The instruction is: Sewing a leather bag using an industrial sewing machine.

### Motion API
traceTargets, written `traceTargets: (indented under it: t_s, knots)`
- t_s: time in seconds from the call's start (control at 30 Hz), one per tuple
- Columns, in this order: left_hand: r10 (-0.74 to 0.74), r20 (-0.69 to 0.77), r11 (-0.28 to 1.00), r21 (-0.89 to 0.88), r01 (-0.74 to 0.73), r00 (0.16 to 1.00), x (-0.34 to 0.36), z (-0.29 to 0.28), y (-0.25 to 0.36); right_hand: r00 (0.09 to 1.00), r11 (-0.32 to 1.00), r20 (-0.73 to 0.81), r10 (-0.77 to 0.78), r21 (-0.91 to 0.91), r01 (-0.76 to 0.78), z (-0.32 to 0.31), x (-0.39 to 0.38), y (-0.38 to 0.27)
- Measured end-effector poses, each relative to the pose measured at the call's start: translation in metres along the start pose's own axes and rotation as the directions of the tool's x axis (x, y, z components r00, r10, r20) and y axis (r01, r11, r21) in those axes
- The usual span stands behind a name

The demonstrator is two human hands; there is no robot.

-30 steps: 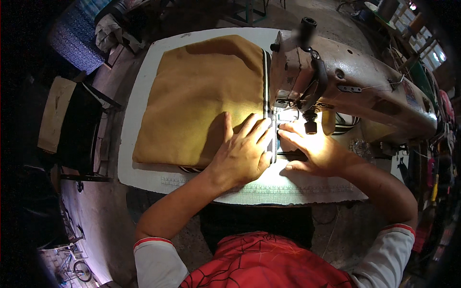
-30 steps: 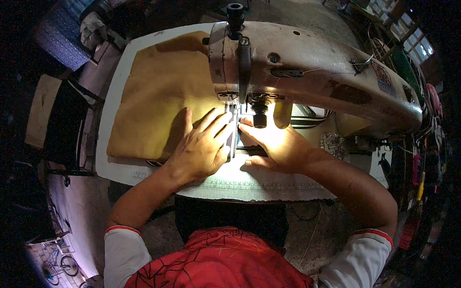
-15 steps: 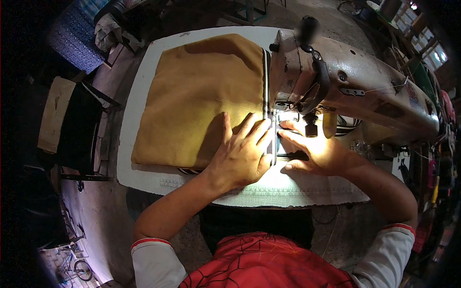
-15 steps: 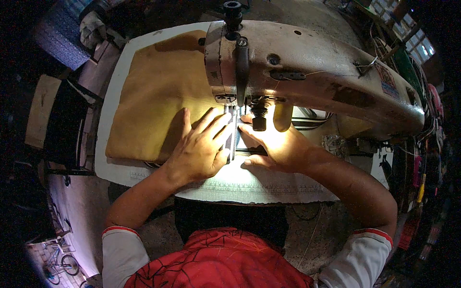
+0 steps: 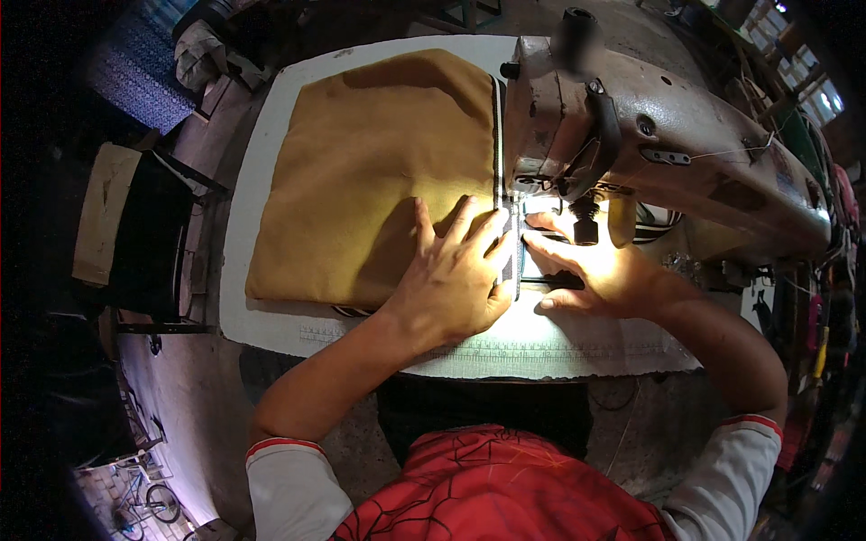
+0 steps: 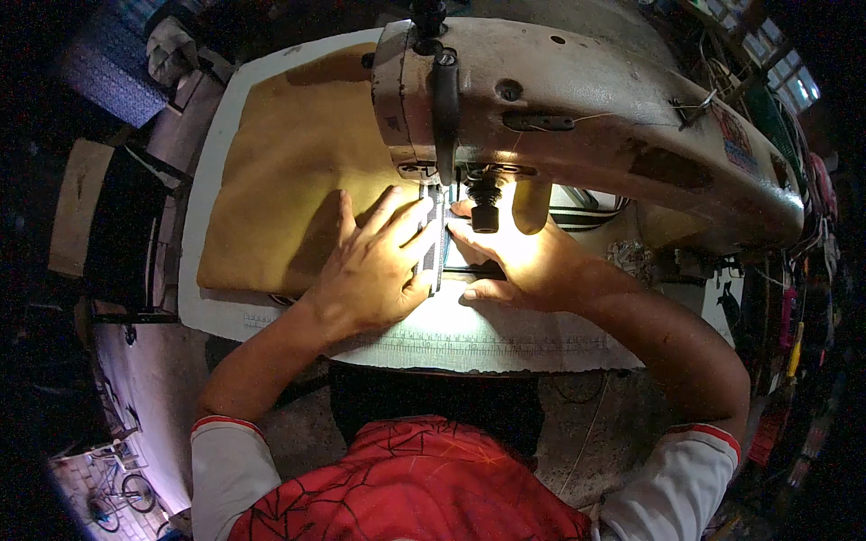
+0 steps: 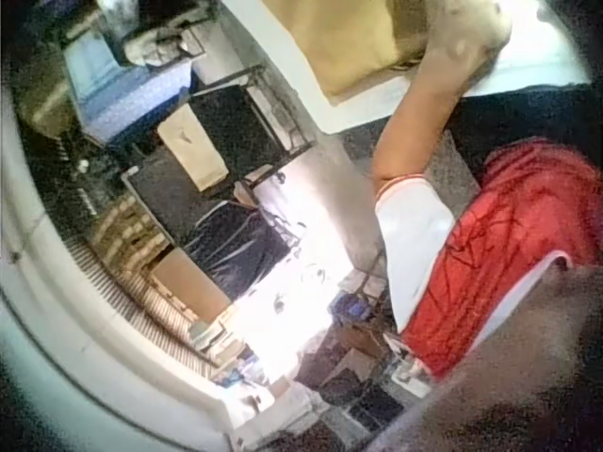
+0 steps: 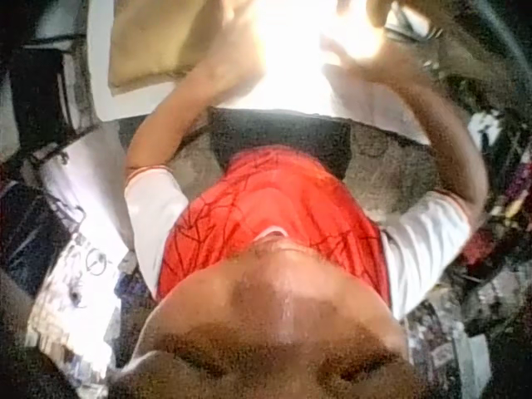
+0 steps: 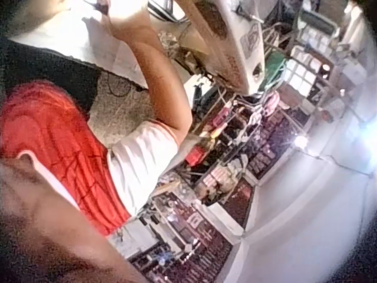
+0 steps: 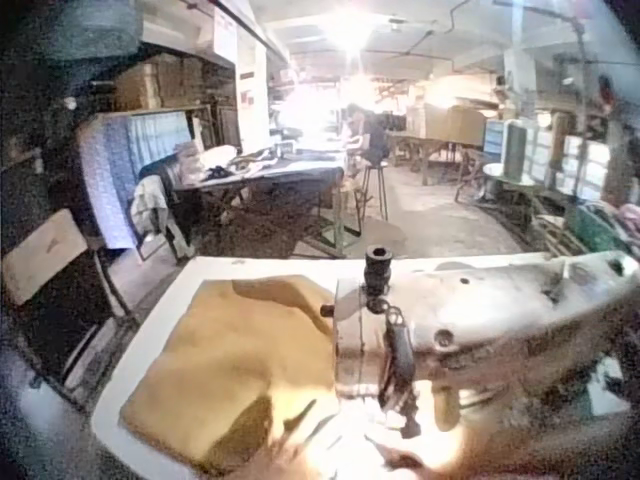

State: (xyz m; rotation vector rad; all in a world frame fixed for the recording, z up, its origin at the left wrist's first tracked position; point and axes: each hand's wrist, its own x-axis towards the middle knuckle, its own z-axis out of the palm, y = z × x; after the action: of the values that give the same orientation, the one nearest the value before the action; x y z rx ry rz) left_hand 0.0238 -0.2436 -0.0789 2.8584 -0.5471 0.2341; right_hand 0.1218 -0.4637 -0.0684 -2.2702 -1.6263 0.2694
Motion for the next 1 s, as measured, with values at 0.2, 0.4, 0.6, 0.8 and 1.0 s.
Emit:
traceTargets:
  t_s: [0.2, 0.4, 0.6, 0.8, 1.0]
  knots:
    - [-0.044, 0.006, 0.996, 0.075, 0.044, 0.999, -0.001, 0.003, 0.011, 0.999, 1.0, 0.03, 0.019, -0.004, -0.018, -0.006, 0.001, -0.002]
    - [-0.07, -0.044, 0.995, 0.067, 0.073, 0.997, -0.003, 0.01, 0.012, 1.0, 0.999, -0.018, 0.026, 0.045, -0.025, -0.004, 0.002, -0.002]
    - [-0.057, -0.027, 0.997, 0.047, 0.058, 0.998, 0.002, 0.011, 0.007, 0.999, 0.999, -0.041, -0.032, -0.038, 0.031, -0.002, 0.002, 0.007]
    - [-0.048, -0.064, 0.998, 0.044, 0.051, 0.997, 0.004, 0.01, 0.003, 0.988, 0.993, 0.126, 0.087, 0.069, -0.096, -0.008, 0.007, 0.009]
    - [-0.077, -0.064, 0.997, 0.025, 0.078, 0.995, -0.001, 0.012, 0.006, 0.999, 0.998, 0.042, 0.028, 0.049, -0.03, -0.006, 0.006, 0.013]
